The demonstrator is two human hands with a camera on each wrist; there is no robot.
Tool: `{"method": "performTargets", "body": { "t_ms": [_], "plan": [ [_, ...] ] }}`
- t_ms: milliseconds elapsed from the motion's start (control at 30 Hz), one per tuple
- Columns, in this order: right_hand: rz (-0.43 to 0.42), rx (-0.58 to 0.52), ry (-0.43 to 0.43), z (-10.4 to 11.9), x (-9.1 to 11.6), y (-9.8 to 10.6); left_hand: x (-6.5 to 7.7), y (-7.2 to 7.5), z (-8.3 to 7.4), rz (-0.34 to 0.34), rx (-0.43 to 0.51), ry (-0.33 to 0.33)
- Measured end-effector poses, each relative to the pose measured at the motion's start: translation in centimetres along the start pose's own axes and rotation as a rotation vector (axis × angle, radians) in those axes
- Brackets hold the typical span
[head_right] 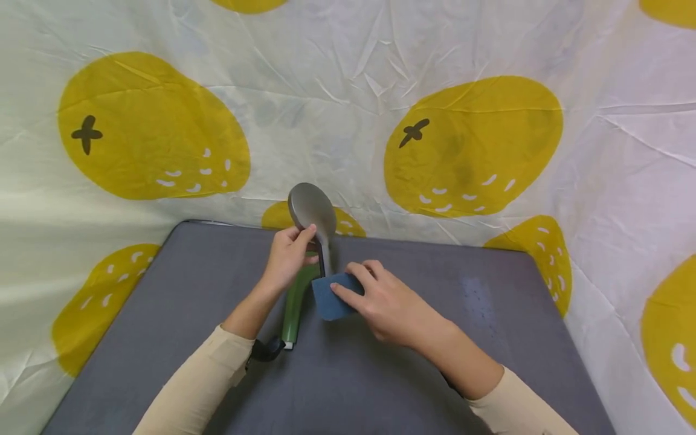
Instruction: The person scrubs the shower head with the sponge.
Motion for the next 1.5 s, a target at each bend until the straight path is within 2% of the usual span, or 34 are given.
{"method": "performTargets", "body": {
  "t_ms": [267,500,633,833,967,1067,1200,1300,1400,1500],
  "plan": [
    [-0.068,0.08,-0.101,-2.5,-1.3,0.5,0.5,-0.7,0.3,0.029,-0.033,-0.033],
    [-0.068,-0.01,-0.192,-3.5,-0.8,-0.2,0.7,-1.1,0.4,0.057,0.131,-0.053],
    [-0.082,-0.027,-0.164,-2.9,0.1,-0.6,0.5,-1.0,0.5,0.052,0.156,-0.058],
    [-0.135,-0.035,-0.031,-0.8,1.7,-1.9,0.2,-0.7,0.5,-0.001,0.15,-0.069],
    [-0.177,-0.039,0.048,0.5,2.8,-3.0,0.3,-0.6,0.2,-0.002,0.171,-0.075],
    [-0.203,-0.033,0.074,1.2,3.3,-3.5,0.3,-0.6,0.0,0.0,0.182,-0.081],
    [-0.209,-0.06,0.054,1.3,3.7,-3.8,0.4,-0.7,-0.3,0.002,0.216,-0.061],
    [-0.225,-0.124,0.027,0.7,3.7,-4.1,0.3,-0.8,-0.4,-0.007,0.281,-0.045],
    [-0.27,-0.174,-0.008,-0.2,3.4,-4.5,0.2,-0.9,-0.4,-0.004,0.332,-0.038],
    [-0.325,-0.192,-0.062,-1.3,2.9,-4.9,0.2,-1.0,-0.3,0.024,0.339,-0.023]
  ]
}}
Point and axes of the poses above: each hand's wrist, its own x-axis away from the middle knuckle, its own y-axis out of the back of the hand, z = x × y, the point moved 4 cm from there along -x, towards the middle knuckle, and after that the axes turned 10 degrees about x, right-handed, at the moved point
